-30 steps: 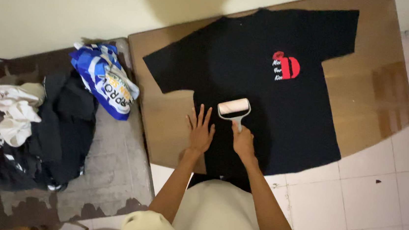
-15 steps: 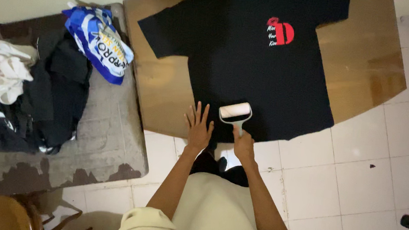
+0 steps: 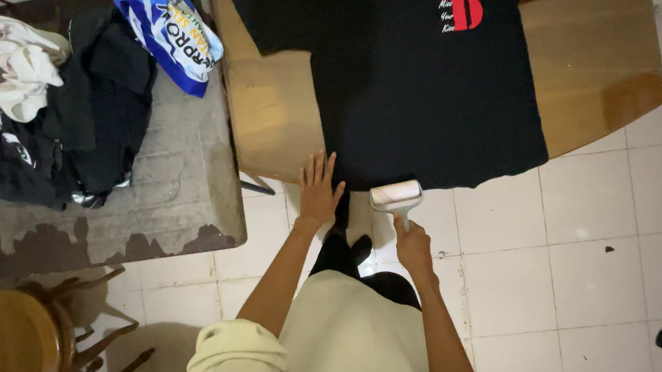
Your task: The person cleans a black t-shirt with a lint roller, folds the shirt on a table, and then places it inside a wooden wardrobe.
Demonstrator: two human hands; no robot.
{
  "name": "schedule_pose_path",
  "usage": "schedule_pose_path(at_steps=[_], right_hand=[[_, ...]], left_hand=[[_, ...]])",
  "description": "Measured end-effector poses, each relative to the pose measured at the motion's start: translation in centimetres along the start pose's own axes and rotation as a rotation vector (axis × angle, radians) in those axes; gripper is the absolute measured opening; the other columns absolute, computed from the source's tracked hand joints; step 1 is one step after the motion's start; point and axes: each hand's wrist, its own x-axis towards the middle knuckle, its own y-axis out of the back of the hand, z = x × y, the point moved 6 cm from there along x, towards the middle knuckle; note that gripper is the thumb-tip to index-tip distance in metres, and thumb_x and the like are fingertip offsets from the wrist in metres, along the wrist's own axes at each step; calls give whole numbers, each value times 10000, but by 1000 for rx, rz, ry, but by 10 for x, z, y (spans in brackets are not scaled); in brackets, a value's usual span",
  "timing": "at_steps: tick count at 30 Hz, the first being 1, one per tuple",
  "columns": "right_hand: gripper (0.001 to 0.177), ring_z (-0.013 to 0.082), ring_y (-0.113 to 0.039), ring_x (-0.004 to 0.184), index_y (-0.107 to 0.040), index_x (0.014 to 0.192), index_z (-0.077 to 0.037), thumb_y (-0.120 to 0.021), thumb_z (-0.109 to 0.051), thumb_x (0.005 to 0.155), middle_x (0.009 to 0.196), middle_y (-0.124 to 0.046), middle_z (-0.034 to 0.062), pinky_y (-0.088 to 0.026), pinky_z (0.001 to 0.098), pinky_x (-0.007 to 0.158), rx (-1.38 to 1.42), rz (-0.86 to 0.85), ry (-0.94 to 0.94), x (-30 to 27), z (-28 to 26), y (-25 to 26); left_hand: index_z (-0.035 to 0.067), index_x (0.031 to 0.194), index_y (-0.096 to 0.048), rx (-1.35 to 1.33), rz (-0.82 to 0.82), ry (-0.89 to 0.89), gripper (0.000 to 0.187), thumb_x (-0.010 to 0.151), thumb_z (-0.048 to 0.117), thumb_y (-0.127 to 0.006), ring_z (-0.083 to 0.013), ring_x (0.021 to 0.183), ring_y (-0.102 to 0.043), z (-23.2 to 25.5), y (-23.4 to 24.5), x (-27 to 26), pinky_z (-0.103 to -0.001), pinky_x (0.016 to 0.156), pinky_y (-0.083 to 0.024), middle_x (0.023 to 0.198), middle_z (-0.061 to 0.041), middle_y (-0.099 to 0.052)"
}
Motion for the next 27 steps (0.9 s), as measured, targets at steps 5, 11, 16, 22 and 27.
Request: schedule_pose_path(at_steps=[5,11,16,22,27], right_hand=[[553,458,-680,816,-679,927,24,-507,-495,1008,863,-707,297,-514,527,790,7,16,93,-5,-8,-17],[578,537,-644,1016,-697,1023,36,-524,-516,1018,1018,-687,355,-518,535,887,26,70,194,24,-32,-43],[620,546,-626,1069,-719,1062,36,-498,-542,1028,1075,-681,350,-503,537,930,19,65,119,63,-55,-55],[571,532,-640,1053,-736,1124,-26,-504,-537,1019,1036,-700,325,-527,548,876,66,142,231,109,-107,-59],[555,529,-640,1019,-739,1153,-62,-478,-529,1003,1001,-707,305,-518,551,842,103,163,353,113,-131,-54]], left_hand=[[167,1614,-237,3,-75,-3,915,875,350,-744,-405,1496,-249,-9,8,5,-613,1183,-204,1640,-171,-273],[201,1631,-261,-12,-142,25,942,854,332,-777,-375,1490,-275,-16,14,8,-600,1179,-224,1640,-129,-292],[192,1613,-274,-78,-115,16,877,893,349,-748,-371,1482,-274,-14,21,8,-605,1143,-230,1643,-118,-284],[215,1640,-286,-11,-36,28,757,998,341,-667,-350,1423,-356,-15,23,18,-592,1152,-277,1614,-79,-360],[223,1616,-269,-10,-180,100,827,921,330,-704,-360,1382,-376,-23,21,26,-610,1114,-283,1550,-73,-399]])
